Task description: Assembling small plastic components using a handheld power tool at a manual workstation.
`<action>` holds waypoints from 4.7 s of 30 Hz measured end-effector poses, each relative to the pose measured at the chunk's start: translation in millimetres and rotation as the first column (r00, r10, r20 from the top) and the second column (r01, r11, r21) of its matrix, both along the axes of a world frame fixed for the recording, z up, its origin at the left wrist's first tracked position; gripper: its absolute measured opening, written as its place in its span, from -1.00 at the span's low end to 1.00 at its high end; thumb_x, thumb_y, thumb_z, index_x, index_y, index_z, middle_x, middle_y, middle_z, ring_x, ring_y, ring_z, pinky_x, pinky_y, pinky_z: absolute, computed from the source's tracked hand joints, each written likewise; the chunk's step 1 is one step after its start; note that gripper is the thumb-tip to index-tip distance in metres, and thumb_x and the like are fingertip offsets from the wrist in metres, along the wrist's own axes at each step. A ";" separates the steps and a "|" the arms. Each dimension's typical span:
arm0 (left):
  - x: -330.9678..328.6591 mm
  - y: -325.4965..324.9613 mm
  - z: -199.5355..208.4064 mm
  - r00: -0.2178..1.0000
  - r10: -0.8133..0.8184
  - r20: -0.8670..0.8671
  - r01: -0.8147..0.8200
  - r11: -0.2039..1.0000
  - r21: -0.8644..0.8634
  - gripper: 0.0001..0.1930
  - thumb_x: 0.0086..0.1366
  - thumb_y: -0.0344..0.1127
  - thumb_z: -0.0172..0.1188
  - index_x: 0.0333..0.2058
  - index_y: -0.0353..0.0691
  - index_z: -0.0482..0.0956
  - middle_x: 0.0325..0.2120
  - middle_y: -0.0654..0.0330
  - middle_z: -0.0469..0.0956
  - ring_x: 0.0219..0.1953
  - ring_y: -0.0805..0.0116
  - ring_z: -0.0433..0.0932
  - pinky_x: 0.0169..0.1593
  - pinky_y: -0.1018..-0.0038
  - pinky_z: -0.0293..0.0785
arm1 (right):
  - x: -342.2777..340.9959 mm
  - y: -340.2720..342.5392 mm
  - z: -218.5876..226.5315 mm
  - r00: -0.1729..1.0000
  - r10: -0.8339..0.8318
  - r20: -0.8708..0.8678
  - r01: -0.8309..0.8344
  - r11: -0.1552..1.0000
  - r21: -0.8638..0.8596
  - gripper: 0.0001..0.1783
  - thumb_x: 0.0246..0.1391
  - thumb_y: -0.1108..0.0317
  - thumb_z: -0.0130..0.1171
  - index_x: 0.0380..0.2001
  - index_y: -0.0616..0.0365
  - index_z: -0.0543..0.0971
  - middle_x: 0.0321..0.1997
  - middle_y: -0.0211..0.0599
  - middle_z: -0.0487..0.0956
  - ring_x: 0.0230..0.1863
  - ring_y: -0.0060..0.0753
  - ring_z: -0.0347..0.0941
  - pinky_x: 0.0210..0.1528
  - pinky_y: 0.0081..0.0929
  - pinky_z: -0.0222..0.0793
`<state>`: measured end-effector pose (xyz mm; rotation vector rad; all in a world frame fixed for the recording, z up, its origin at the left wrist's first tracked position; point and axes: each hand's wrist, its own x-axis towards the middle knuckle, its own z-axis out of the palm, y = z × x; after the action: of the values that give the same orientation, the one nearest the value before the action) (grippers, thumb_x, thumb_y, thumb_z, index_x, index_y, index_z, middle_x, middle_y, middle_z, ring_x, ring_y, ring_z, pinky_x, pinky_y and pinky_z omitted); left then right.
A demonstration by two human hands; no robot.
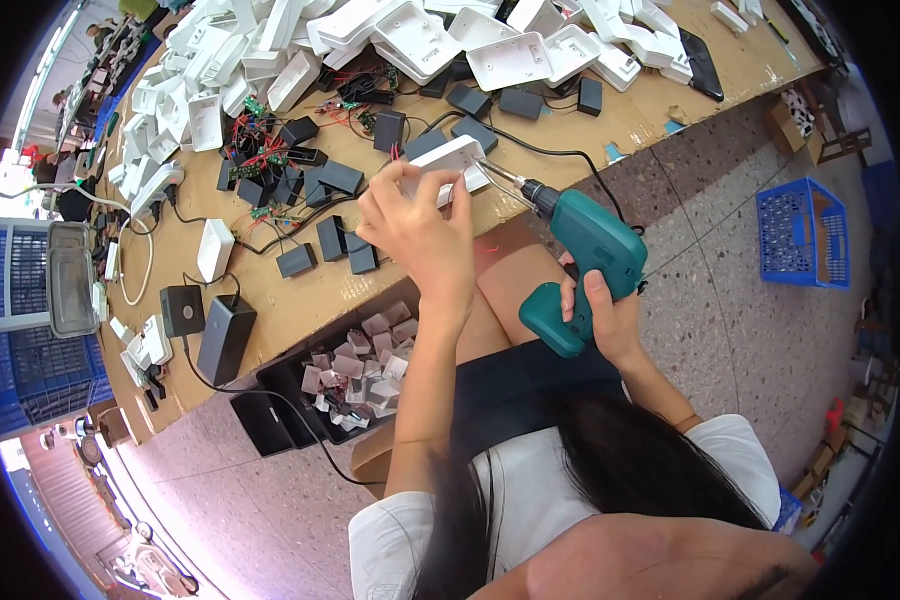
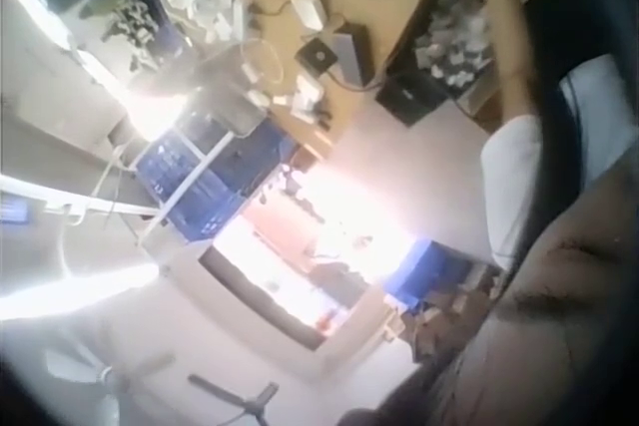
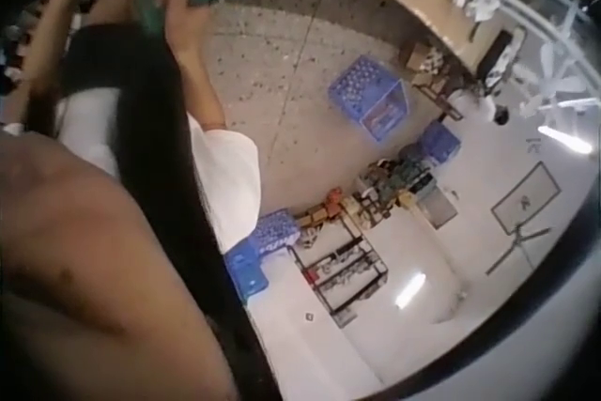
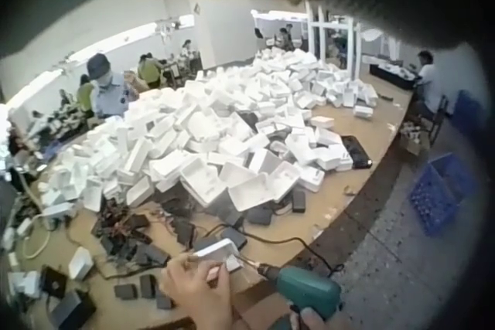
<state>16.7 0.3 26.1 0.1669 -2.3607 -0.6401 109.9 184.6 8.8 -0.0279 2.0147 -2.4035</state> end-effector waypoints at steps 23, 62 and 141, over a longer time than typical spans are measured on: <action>-20.7 -2.4 -18.2 0.996 -0.043 -0.074 0.041 0.999 -0.031 -0.91 0.06 -0.40 0.37 -0.44 -0.16 0.63 -0.11 0.25 0.56 0.06 0.19 0.48 0.20 0.12 0.23 | -17.6 -12.8 -7.1 0.998 0.055 0.033 -0.057 0.995 0.076 -0.65 0.44 0.23 0.00 0.04 0.34 0.44 -0.04 -0.21 0.51 -0.43 -0.52 0.46 -0.43 -0.51 0.44; -22.8 -6.7 -20.2 0.996 -0.065 -0.067 0.064 0.998 -0.025 -0.91 0.10 -0.43 0.37 -0.40 -0.18 0.64 -0.12 0.24 0.56 0.06 0.19 0.47 0.22 0.15 0.24 | -21.7 -28.8 0.0 0.992 -0.088 0.091 0.094 0.993 -0.069 -0.76 0.41 0.29 0.05 -0.16 0.31 0.49 -0.32 -0.31 0.53 -0.50 -0.56 0.47 -0.46 -0.53 0.44; 52.5 -6.2 36.2 0.823 -0.560 0.097 0.561 0.772 -0.299 -0.71 0.05 -0.27 0.48 -0.22 -0.06 0.68 -0.06 0.30 0.57 0.13 0.24 0.49 0.31 0.08 0.20 | 43.8 72.6 19.6 0.998 0.011 -0.059 -0.013 0.999 -0.030 -0.46 0.45 -0.01 -0.10 0.06 0.36 0.35 -0.06 -0.12 0.45 -0.48 -0.49 0.43 -0.49 -0.54 0.38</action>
<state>69.2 -5.9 62.3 -0.7149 -2.4767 -0.5097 153.7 257.2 28.4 -0.1117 1.9950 -2.4549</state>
